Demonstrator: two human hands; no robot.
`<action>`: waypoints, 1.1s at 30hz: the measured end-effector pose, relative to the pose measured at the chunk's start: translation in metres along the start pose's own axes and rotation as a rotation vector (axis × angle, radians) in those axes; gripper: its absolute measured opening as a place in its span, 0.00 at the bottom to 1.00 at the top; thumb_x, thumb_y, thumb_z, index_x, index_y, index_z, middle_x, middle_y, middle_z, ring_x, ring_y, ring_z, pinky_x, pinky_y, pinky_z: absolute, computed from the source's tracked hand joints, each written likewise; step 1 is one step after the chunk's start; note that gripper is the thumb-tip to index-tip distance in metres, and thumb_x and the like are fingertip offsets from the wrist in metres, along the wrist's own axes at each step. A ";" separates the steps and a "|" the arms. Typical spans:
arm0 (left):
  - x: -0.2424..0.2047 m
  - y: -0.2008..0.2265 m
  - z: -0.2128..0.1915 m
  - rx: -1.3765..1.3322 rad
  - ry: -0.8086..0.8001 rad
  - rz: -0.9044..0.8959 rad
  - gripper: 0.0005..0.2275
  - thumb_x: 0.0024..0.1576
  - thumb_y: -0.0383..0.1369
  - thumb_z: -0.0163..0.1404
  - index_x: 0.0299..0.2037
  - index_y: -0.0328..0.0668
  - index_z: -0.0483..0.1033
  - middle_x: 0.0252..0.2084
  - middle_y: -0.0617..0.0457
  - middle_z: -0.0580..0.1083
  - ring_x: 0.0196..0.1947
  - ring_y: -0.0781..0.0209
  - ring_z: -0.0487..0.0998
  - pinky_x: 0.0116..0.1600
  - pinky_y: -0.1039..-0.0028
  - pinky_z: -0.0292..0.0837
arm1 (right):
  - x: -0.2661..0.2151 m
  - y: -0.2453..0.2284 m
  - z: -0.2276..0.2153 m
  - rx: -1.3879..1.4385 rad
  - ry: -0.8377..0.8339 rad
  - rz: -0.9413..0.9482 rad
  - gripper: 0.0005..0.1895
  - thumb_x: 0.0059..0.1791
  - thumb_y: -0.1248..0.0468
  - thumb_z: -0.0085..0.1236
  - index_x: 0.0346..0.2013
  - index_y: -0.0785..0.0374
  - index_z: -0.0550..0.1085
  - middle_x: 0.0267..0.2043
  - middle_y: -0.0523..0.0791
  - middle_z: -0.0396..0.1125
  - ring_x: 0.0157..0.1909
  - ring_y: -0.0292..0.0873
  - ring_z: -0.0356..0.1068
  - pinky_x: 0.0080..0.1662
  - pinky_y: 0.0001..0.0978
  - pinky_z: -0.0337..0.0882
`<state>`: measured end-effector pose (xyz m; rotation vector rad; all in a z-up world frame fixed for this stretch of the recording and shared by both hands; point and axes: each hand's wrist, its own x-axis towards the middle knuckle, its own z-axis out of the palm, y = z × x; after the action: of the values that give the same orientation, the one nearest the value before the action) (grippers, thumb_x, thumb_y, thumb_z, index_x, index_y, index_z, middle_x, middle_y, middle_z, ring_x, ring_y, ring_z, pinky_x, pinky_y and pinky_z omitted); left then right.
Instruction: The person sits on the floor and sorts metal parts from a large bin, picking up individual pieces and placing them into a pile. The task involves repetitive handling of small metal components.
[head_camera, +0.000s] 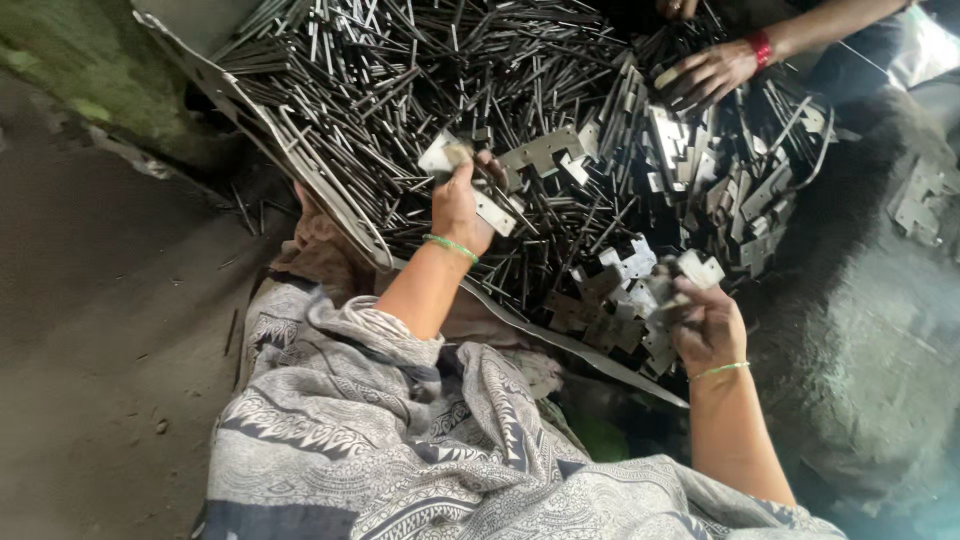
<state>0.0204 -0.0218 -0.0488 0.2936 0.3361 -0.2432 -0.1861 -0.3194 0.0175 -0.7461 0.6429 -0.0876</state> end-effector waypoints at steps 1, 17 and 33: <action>-0.005 0.000 0.002 0.047 0.025 -0.069 0.09 0.66 0.34 0.48 0.46 0.34 0.73 0.39 0.48 0.77 0.36 0.56 0.80 0.43 0.62 0.81 | -0.003 0.001 0.008 -0.166 -0.052 -0.057 0.20 0.47 0.77 0.54 0.54 0.70 0.71 0.46 0.50 0.72 0.44 0.49 0.76 0.49 0.40 0.76; -0.087 -0.074 0.016 1.131 -0.449 -0.082 0.24 0.52 0.40 0.60 0.55 0.39 0.67 0.52 0.41 0.73 0.52 0.46 0.75 0.57 0.58 0.72 | -0.043 0.038 0.087 -1.169 0.014 -0.175 0.33 0.51 0.77 0.50 0.72 0.60 0.71 0.43 0.57 0.77 0.40 0.49 0.75 0.39 0.46 0.73; 0.030 0.026 -0.056 2.558 -0.364 0.772 0.15 0.60 0.37 0.51 0.53 0.39 0.73 0.63 0.40 0.65 0.73 0.37 0.54 0.73 0.43 0.44 | -0.038 -0.128 -0.135 -2.255 0.809 -0.852 0.33 0.46 0.77 0.50 0.68 0.80 0.65 0.58 0.65 0.65 0.54 0.65 0.69 0.56 0.47 0.70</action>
<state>0.0387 0.0148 -0.1037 2.7763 -0.7036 0.2055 -0.2755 -0.4846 0.0459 -3.2674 0.9744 -0.4934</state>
